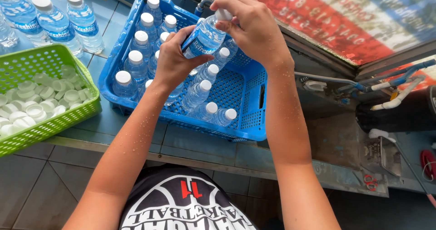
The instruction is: Applying plastic shrink-wrap seals to water bottle caps and using a heat gun to secure them.
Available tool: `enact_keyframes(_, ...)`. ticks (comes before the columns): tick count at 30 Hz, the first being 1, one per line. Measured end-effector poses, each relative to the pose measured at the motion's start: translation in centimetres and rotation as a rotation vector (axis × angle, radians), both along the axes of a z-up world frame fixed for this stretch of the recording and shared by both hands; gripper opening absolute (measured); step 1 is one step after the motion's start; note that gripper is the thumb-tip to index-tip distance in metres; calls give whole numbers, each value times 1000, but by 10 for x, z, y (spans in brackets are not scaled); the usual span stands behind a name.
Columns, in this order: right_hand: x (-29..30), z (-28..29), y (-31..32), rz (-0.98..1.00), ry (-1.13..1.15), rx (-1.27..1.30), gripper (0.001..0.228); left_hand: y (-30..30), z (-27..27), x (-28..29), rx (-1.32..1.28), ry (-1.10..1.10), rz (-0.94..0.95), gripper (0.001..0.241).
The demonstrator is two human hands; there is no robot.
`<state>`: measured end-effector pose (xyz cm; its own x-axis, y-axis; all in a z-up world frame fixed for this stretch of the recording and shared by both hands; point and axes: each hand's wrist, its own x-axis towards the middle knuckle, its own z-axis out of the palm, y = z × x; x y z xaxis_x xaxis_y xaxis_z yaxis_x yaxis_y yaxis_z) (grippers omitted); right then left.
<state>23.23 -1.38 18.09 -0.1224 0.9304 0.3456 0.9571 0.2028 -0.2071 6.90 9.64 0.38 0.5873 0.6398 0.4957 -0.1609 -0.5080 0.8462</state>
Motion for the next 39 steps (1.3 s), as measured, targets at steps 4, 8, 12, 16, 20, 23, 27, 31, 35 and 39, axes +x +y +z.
enact_keyframes(4, 4, -11, 7, 18, 4, 3, 24, 9, 3, -3, -25, 35, -49, 74)
enact_keyframes(8, 6, -43, 20, -123, -80, -53, 28, 19, 6, -11, -395, -100, -50, 50)
enact_keyframes(12, 11, -112, 46, -188, 0, -188, 29, 29, 17, -33, -754, -308, -13, 39)
enact_keyframes(16, -3, -168, 57, -268, 120, -351, 27, 29, 22, -41, -857, -304, 2, 33)
enact_keyframes(20, 0, -175, 53, -181, 292, -277, 37, 30, 14, -36, -874, -315, 1, 27)
enact_keyframes(23, 7, -145, 46, -101, 601, -189, 37, 29, 12, -21, -816, -318, -23, 33)
enact_keyframes(27, 13, -113, 41, -103, 899, -47, 40, 31, 6, 26, -776, -391, -66, 30)
enact_keyframes(31, 37, -108, 36, -67, 932, 38, 23, 34, 18, 60, -784, -427, -194, 24)
enact_keyframes(35, 67, -106, 24, -118, 969, 102, 30, 50, 30, 64, -816, -129, -354, 48)
enact_keyframes(39, 87, -116, 21, -437, 531, 1, 18, 70, -1, 74, -643, -68, -153, 40)
